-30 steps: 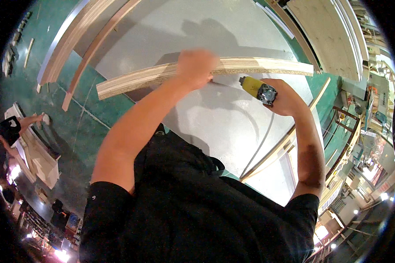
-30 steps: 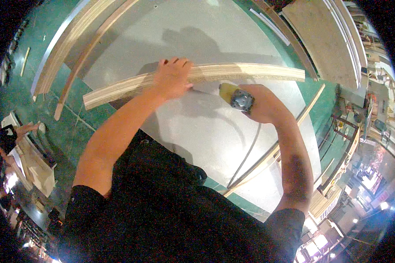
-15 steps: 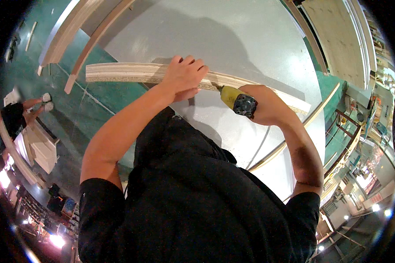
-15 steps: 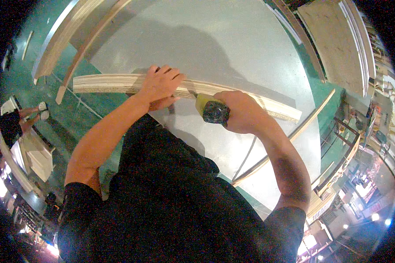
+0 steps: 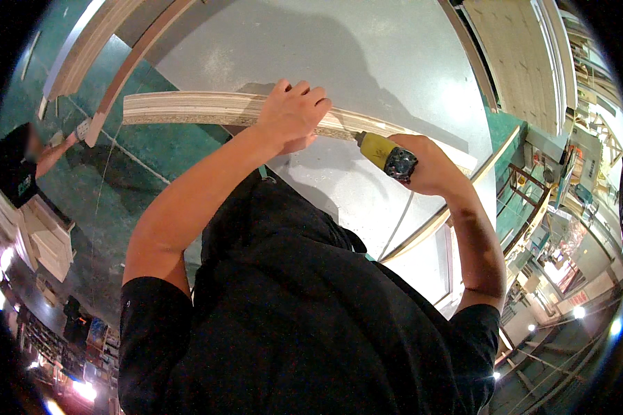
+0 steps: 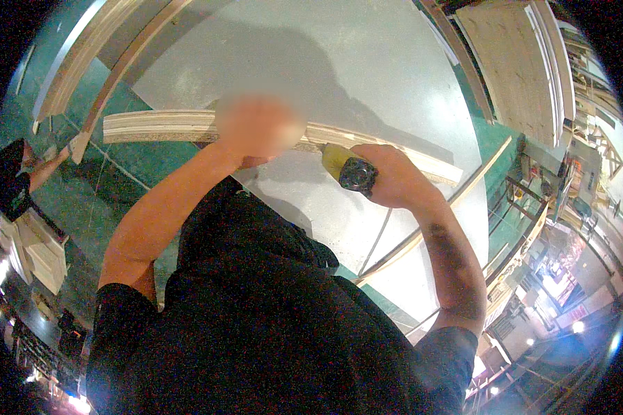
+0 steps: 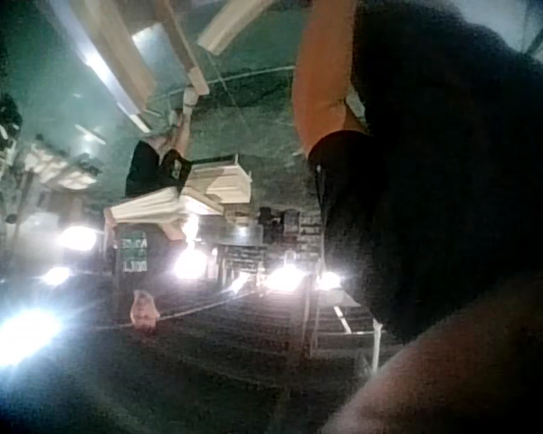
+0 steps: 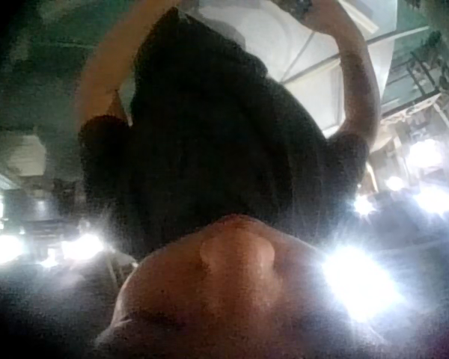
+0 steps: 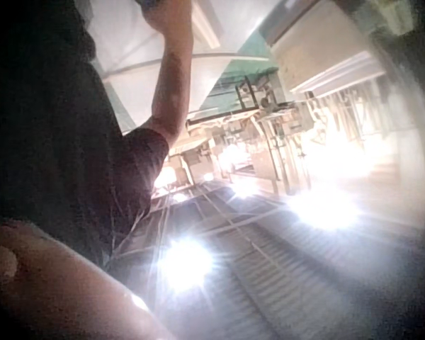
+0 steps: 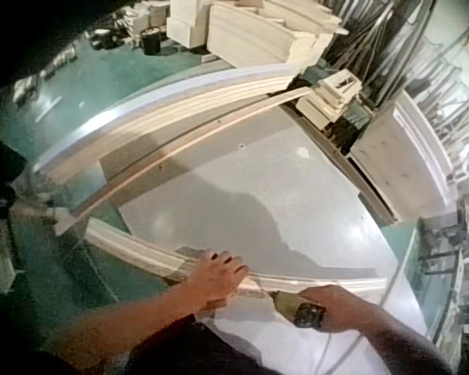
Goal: The person assembles a wooden frame on a large workbench using a pneumatic nail gun. They repeatedly pick up long, thin wooden strips, align them against a base structure, and secure them with nails. The process involves handling multiple strips and adjusting their positions to form a rectangular frame.
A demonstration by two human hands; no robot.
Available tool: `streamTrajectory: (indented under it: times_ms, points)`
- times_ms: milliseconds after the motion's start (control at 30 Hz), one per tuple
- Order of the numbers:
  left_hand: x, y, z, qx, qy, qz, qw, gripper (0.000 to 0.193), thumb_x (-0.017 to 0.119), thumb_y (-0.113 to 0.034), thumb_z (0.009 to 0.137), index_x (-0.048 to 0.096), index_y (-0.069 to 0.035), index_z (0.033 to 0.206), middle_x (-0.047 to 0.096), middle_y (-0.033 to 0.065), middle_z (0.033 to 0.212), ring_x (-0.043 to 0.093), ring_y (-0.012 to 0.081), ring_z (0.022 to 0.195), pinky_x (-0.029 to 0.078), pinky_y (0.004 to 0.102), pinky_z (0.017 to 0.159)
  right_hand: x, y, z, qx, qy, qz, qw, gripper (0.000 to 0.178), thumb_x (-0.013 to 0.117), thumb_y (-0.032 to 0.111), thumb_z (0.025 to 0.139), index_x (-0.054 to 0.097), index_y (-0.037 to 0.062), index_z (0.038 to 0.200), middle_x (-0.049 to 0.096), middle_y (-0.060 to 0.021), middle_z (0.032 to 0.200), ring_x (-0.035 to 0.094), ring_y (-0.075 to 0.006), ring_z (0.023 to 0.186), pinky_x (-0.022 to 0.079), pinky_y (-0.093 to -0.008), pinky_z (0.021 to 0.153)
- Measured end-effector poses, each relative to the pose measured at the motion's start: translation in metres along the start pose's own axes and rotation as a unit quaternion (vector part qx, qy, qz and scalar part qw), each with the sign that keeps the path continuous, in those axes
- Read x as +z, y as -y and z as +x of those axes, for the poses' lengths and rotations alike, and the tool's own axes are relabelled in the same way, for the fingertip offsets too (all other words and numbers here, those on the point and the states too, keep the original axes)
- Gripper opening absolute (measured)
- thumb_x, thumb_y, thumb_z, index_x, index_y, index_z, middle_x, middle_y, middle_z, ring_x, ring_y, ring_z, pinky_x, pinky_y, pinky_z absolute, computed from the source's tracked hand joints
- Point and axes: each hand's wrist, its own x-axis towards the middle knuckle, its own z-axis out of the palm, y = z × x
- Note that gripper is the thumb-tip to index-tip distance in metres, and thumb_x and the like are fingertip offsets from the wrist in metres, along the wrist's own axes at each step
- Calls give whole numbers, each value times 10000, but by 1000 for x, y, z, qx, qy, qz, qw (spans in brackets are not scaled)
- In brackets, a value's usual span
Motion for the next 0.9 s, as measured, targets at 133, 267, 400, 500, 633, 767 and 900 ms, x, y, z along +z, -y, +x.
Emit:
streamTrajectory:
  times_ms: [133, 267, 400, 500, 633, 767, 900]
  points:
    - [-1, 1, 1, -13, 28, -17, 999, 497, 829, -323, 759, 630, -152, 1182, 592, 7, 1165, 564, 212, 1138, 421, 419, 902, -2, 1, -1, -9, 5, -12, 1000, 344, 732, 81, 748, 651, 65, 1082, 705, -187, 1014, 663, -414, 1015, 523, -479, 876]
    - [1, 0, 8, -33, 86, -42, 995, 515, 825, -321, 763, 628, -150, 1206, 596, 7, 1176, 560, 213, 1163, 419, 418, 926, -3, -2, 0, 0, 9, -32, 999, 425, 785, 2, 691, 660, 36, 1096, 719, -188, 1009, 692, -376, 964, 537, -411, 853]
    - [9, 7, 3, -13, 46, -25, 999, 532, 823, -302, 754, 625, -146, 1223, 595, 6, 1185, 558, 214, 1176, 419, 432, 948, -9, -11, -17, 32, -4, -5, 999, 407, 778, 28, 717, 659, 37, 1106, 715, -198, 1023, 684, -384, 988, 533, -420, 868]
    - [-16, 2, -8, -22, 33, -6, 999, 559, 823, -281, 741, 613, -138, 1239, 585, 12, 1208, 556, 221, 1183, 412, 448, 967, -21, -29, -60, 102, -33, -4, 994, 409, 768, 41, 740, 656, 41, 1134, 714, -202, 1035, 680, -384, 999, 531, -416, 875]
    - [-38, -11, -13, -83, 135, 75, 985, 636, 827, -283, 731, 579, -124, 1295, 545, 81, 1272, 517, 287, 1227, 384, 508, 1002, -20, -88, -130, 209, -45, 44, 976, 388, 724, 63, 778, 649, 49, 1159, 712, -191, 1060, 681, -373, 1016, 524, -430, 908]
    - [-25, -68, 37, 30, 60, 30, 997, 707, 821, -338, 760, 543, -100, 1364, 515, 119, 1334, 485, 331, 1259, 387, 563, 996, -20, -141, -174, 248, -37, 18, 968, 414, 697, 13, 809, 642, 60, 1217, 707, -184, 1124, 679, -333, 1069, 527, -416, 961]
    - [15, -152, 107, 102, 16, -30, 994, 721, 801, -373, 800, 524, -72, 1393, 536, 108, 1328, 508, 303, 1239, 422, 534, 963, -31, -171, -186, 233, -35, -99, 967, 452, 708, 5, 838, 632, 74, 1277, 692, -160, 1209, 665, -316, 1152, 522, -433, 1021]
